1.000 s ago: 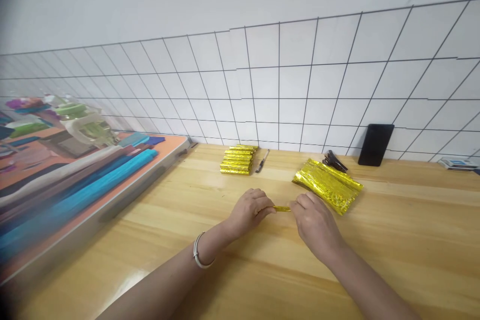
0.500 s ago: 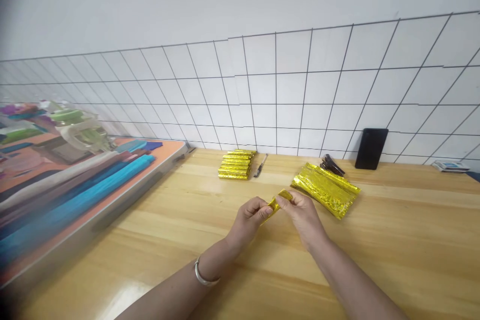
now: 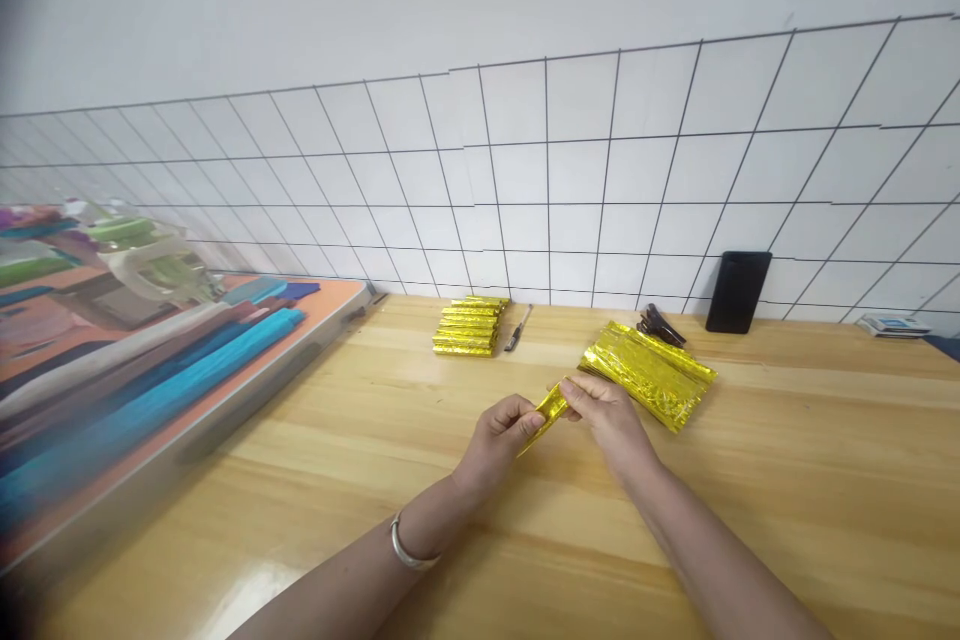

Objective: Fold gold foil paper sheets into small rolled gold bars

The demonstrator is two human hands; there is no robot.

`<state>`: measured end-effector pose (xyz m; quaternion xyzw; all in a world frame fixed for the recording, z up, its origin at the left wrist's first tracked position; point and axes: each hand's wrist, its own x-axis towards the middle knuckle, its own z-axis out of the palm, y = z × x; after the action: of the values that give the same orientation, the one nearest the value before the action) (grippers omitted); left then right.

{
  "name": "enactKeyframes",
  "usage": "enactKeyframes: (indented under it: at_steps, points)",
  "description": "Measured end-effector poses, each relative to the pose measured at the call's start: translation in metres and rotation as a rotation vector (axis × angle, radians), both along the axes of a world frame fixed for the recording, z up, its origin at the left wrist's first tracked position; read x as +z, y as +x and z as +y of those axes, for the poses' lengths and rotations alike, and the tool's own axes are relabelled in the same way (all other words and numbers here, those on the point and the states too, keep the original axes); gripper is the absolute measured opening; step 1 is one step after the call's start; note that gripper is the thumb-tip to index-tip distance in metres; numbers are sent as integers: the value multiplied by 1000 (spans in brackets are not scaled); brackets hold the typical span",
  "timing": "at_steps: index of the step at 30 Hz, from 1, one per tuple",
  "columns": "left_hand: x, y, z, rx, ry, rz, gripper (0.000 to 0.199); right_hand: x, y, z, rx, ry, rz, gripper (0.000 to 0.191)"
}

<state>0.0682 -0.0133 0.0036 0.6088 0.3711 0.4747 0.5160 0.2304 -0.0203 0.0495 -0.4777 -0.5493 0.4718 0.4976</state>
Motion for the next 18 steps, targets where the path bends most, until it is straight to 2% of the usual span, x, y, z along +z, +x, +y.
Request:
enactKeyframes:
  at_steps: [5,8,12,14,18]
  points:
    - [-1,-2,4,6,59,102,28,-6,10,2,26,-37,-73,34]
    - [-4,-8,9,21,197,281,26,-6,21,4,138,6,-325,31]
    - [-5,-12,12,12,502,584,24,-2,25,3,134,302,-880,24]
    - [-3,-12,11,4,623,693,22,-1,20,-1,186,448,-1097,20]
    - [4,-14,9,-49,725,808,20,-4,12,-6,276,567,-1280,24]
